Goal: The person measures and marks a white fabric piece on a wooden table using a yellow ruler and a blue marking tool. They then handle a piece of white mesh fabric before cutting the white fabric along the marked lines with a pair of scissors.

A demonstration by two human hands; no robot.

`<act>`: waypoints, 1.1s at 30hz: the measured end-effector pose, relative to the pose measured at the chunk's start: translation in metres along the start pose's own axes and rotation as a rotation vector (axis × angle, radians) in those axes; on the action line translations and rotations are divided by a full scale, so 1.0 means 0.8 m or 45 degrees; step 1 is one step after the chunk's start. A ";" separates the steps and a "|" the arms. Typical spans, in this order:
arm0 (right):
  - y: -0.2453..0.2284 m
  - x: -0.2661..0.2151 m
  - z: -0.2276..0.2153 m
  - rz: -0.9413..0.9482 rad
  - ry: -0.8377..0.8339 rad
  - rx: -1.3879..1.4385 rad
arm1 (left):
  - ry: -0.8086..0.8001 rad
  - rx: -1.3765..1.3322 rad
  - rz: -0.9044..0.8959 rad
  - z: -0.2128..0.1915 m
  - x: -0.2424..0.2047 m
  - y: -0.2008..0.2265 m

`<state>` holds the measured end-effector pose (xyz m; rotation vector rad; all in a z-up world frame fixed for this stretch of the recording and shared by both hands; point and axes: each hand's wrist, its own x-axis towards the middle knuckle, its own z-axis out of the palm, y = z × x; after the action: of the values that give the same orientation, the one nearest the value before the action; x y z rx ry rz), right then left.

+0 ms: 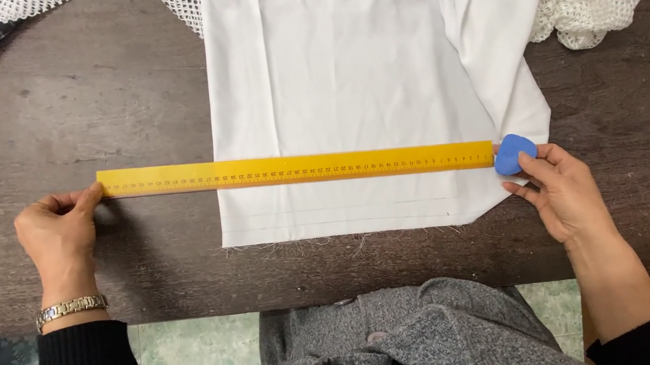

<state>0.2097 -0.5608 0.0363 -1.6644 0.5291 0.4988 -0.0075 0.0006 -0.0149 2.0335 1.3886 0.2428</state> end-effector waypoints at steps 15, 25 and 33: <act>0.008 0.007 -0.006 -0.017 -0.005 0.019 | 0.041 0.103 0.097 0.010 0.016 -0.029; 0.003 0.004 -0.005 -0.012 -0.015 0.023 | 0.003 -0.008 0.013 0.005 0.000 -0.010; 0.003 0.003 -0.005 -0.001 -0.018 0.026 | 0.001 -0.013 -0.026 0.002 -0.007 0.002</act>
<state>0.2103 -0.5650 0.0335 -1.6409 0.5215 0.5026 -0.0080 -0.0052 -0.0143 2.0100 1.4053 0.2410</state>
